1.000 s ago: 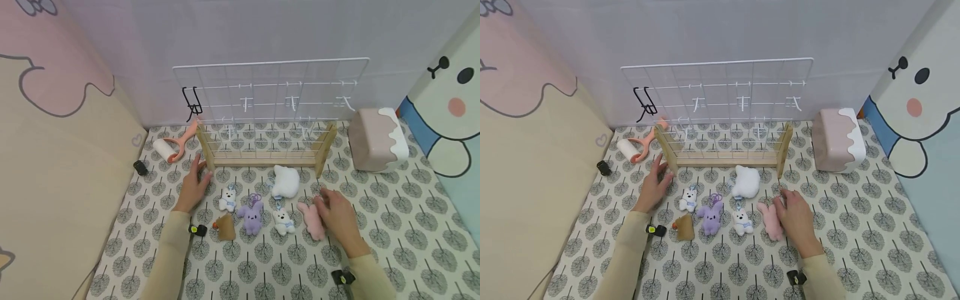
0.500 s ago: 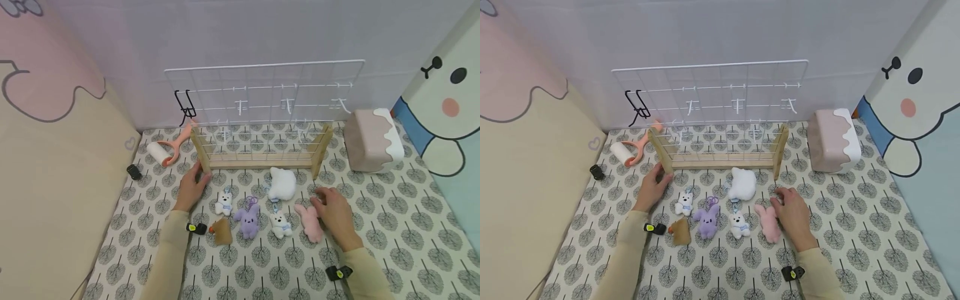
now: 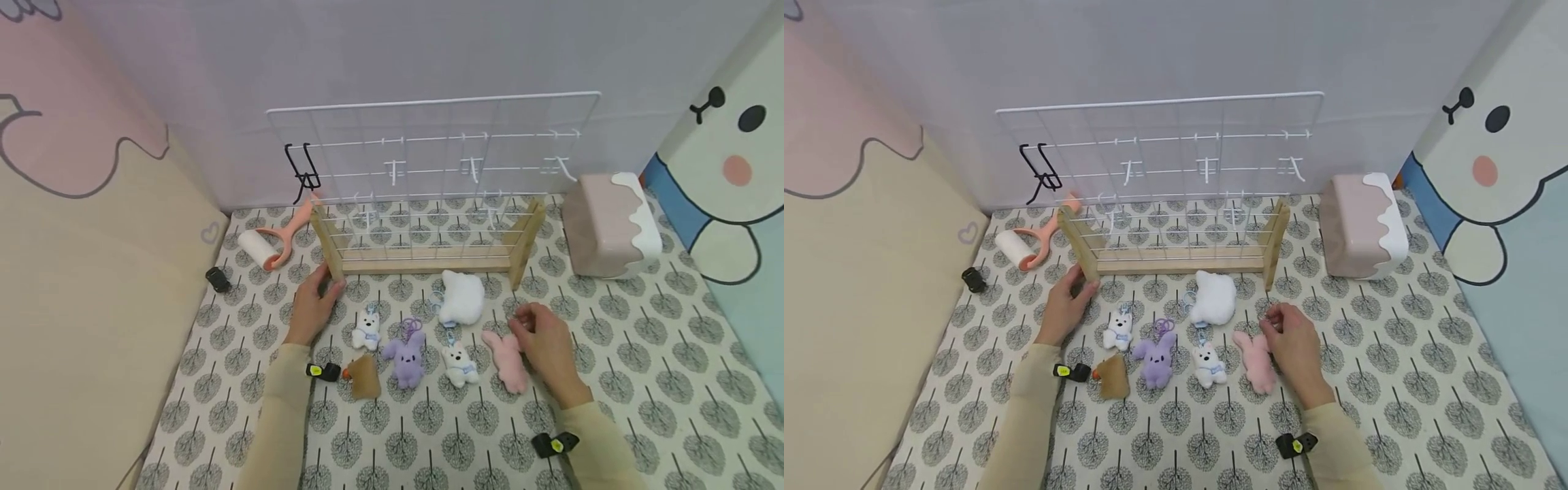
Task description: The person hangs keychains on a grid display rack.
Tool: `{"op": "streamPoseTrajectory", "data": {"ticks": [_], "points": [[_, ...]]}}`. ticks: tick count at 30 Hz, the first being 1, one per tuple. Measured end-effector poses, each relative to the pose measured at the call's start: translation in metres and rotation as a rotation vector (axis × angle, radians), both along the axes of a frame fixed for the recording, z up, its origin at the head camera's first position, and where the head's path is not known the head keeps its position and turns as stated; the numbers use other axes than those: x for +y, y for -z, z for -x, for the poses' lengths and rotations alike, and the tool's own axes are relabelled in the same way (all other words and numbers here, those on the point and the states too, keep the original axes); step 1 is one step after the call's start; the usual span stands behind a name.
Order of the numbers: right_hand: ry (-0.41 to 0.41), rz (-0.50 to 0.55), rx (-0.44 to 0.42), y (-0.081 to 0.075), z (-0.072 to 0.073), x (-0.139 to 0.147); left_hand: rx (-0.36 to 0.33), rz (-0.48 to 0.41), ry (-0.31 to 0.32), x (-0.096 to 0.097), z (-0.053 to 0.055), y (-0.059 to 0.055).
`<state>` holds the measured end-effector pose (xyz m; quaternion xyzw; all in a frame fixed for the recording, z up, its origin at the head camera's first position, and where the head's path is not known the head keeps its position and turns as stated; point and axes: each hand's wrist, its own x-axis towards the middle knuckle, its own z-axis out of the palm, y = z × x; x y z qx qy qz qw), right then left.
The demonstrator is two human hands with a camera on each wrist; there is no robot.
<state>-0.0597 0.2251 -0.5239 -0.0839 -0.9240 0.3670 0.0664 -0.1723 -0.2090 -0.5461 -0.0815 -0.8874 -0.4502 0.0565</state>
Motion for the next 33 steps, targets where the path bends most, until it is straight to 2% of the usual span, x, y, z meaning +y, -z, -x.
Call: {"op": "streamPoseTrajectory", "data": {"ticks": [6, 10, 12, 17, 20, 24, 29, 33], "points": [[-0.008, 0.009, 0.008, 0.0, -0.003, 0.004, -0.001, -0.001, -0.002, 0.004, 0.0, -0.001], [-0.005, 0.019, 0.013, -0.008, -0.005, 0.007, 0.002, -0.006, 0.003, 0.006, -0.001, 0.0], [-0.003, 0.019, 0.07, -0.013, -0.004, 0.008, 0.001, -0.007, 0.0, 0.005, -0.002, 0.0], [-0.002, 0.078, 0.322, -0.03, 0.001, 0.009, -0.008, -0.009, -0.002, 0.003, -0.003, 0.002], [-0.018, 0.12, 0.42, -0.048, 0.008, 0.01, -0.012, -0.008, -0.001, 0.001, -0.003, 0.003], [-0.049, 0.12, 0.497, -0.078, 0.025, 0.012, -0.009, -0.007, -0.001, 0.001, -0.002, 0.003], [-0.002, 0.145, 0.545, -0.123, 0.045, 0.013, 0.007, -0.013, 0.004, 0.0, 0.001, 0.003], [-0.008, 0.224, 0.643, -0.154, 0.058, 0.014, 0.02, -0.018, 0.007, -0.001, 0.002, 0.004]]}}
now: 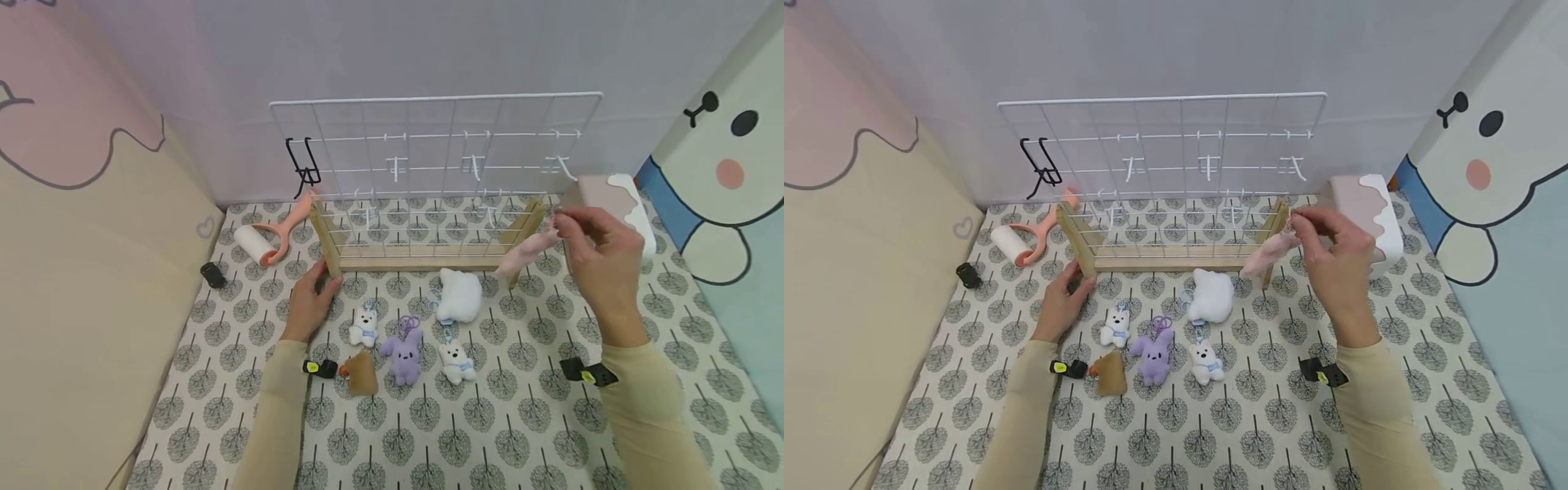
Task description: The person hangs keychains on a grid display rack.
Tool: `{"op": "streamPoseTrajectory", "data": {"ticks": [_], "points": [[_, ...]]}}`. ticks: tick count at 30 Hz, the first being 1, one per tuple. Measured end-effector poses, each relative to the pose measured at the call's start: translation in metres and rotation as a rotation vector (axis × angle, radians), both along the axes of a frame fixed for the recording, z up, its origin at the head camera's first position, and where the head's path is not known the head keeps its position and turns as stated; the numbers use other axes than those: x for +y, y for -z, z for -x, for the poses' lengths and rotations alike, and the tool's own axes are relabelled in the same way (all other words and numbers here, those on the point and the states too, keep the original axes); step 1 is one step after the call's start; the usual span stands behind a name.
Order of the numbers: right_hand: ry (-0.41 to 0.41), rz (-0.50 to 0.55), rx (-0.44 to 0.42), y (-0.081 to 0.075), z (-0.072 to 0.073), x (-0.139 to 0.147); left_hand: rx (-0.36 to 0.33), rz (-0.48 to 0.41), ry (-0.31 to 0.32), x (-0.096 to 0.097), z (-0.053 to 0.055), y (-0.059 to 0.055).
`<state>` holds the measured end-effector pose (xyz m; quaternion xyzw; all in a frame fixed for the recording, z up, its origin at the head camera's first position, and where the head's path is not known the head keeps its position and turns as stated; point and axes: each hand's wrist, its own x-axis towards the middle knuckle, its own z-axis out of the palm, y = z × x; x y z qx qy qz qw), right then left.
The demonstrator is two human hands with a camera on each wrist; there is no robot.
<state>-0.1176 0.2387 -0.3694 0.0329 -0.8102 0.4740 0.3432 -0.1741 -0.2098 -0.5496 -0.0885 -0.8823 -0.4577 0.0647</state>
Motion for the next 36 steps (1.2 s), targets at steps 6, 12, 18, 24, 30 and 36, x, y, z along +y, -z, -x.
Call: {"op": "streamPoseTrajectory", "data": {"ticks": [6, 12, 18, 24, 30, 36], "points": [[-0.06, 0.074, 0.117, -0.028, 0.009, -0.003, -0.001, -0.022, 0.001, -0.002, -0.001, -0.001], [-0.019, 0.122, 0.126, -0.038, 0.01, -0.008, -0.013, -0.019, -0.003, -0.002, -0.001, 0.0], [-0.036, 0.224, 0.124, -0.035, 0.015, -0.008, -0.023, -0.018, -0.008, -0.003, -0.001, 0.001], [-0.066, 0.25, 0.144, -0.026, 0.021, -0.007, -0.029, -0.017, -0.011, -0.002, -0.001, 0.002], [-0.024, 0.31, 0.082, -0.013, 0.024, -0.008, -0.024, -0.018, -0.011, -0.001, 0.0, 0.002], [0.052, 0.277, -0.026, 0.006, 0.016, -0.007, -0.024, -0.026, -0.004, 0.0, 0.001, 0.0]]}}
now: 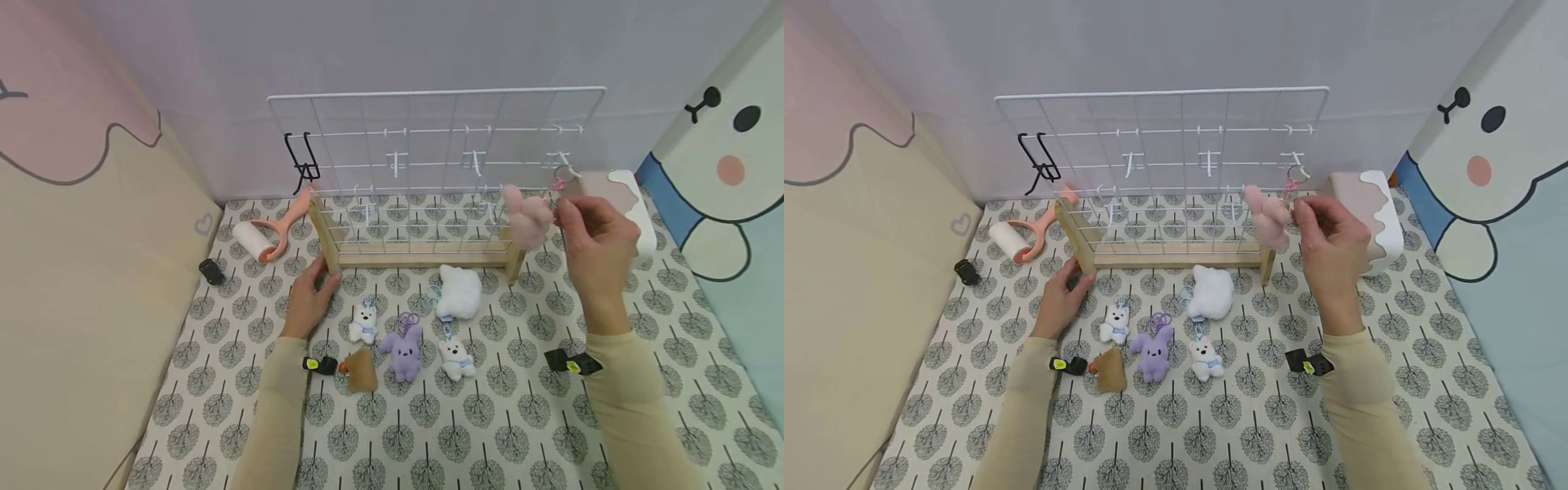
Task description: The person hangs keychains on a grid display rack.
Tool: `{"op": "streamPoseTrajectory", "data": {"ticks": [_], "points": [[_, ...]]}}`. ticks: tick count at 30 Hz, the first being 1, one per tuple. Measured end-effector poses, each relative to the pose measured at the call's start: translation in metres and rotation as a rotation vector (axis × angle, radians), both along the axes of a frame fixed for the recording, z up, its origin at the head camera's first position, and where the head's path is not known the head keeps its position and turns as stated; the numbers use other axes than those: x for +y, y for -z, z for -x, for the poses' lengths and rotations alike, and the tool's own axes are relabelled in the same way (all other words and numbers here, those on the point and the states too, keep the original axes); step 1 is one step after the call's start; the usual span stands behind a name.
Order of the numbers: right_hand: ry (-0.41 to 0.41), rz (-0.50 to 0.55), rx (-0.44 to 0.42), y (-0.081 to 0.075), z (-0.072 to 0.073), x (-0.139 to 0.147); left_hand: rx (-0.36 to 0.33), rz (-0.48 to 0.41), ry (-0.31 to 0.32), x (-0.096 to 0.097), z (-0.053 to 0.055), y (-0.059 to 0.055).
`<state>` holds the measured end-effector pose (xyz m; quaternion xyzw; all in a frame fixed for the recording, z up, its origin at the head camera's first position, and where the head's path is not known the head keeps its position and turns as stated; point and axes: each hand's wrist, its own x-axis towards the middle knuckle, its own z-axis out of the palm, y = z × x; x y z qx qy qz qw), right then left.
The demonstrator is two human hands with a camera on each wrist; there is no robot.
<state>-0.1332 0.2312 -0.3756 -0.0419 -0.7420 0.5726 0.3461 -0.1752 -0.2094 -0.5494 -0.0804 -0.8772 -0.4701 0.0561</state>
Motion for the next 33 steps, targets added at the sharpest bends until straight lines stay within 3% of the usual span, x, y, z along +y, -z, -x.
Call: {"op": "streamPoseTrajectory", "data": {"ticks": [8, 15, 19, 28, 33], "points": [[-0.066, 0.028, -0.063, 0.049, -0.017, -0.013, -0.004, 0.0, -0.01, 0.001, 0.0, -0.001], [-0.098, -0.031, -0.262, 0.104, -0.039, -0.033, -0.004, 0.007, -0.009, 0.001, 0.001, 0.0], [-0.146, -0.087, -0.362, 0.127, -0.052, -0.046, 0.006, 0.008, -0.004, 0.001, 0.001, -0.001], [-0.218, -0.146, -0.542, 0.148, -0.068, -0.066, 0.021, 0.015, -0.004, 0.001, 0.004, 0.001], [-0.238, -0.126, -0.539, 0.152, -0.072, -0.071, 0.005, 0.008, -0.011, 0.001, 0.003, 0.002]]}}
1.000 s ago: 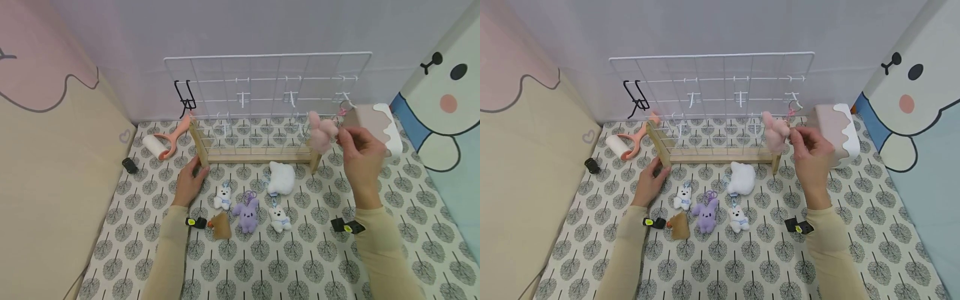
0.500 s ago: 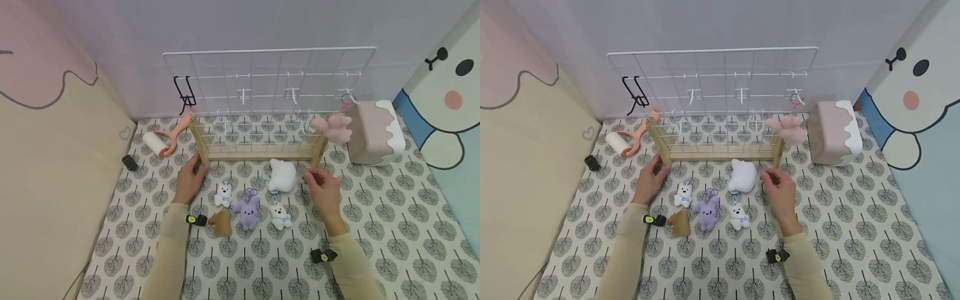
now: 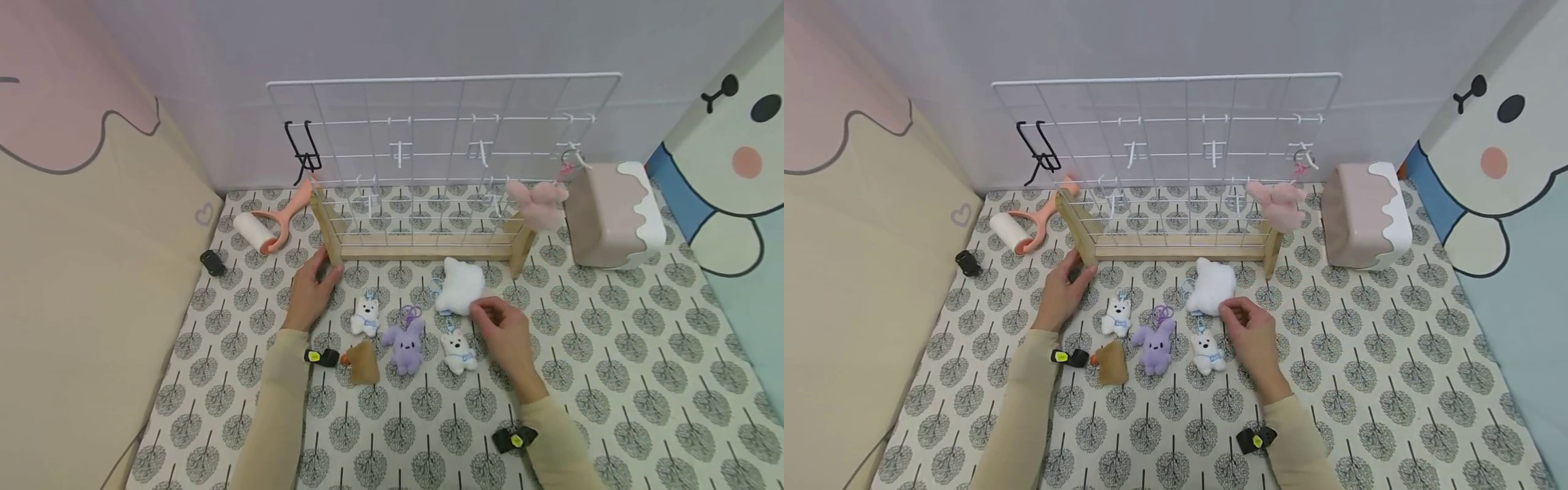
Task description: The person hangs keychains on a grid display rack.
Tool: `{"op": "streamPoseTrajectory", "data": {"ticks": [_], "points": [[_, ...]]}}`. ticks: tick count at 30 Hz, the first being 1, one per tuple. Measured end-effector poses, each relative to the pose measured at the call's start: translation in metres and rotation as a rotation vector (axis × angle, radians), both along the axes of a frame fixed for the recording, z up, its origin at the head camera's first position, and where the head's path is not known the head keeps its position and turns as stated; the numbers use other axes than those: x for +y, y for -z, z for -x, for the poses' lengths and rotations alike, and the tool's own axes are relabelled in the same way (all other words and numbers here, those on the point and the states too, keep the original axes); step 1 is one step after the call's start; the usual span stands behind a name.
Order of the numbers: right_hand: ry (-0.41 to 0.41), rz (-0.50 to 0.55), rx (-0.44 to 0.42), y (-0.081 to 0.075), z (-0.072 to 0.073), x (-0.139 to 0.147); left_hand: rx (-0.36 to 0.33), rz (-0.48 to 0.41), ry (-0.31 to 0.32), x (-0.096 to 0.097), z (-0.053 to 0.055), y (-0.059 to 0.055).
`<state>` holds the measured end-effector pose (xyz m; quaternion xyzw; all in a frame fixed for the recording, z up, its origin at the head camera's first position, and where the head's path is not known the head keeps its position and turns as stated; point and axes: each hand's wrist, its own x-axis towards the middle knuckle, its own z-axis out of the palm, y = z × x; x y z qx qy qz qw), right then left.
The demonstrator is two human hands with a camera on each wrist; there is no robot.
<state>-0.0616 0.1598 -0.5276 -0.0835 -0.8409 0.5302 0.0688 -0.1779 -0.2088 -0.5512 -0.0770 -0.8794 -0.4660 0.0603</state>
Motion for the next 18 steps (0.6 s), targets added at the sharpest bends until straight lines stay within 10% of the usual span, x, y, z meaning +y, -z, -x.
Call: {"op": "streamPoseTrajectory", "data": {"ticks": [18], "points": [[-0.201, -0.305, 0.077, 0.009, -0.005, -0.015, -0.018, -0.007, -0.004, 0.001, -0.002, -0.005]]}}
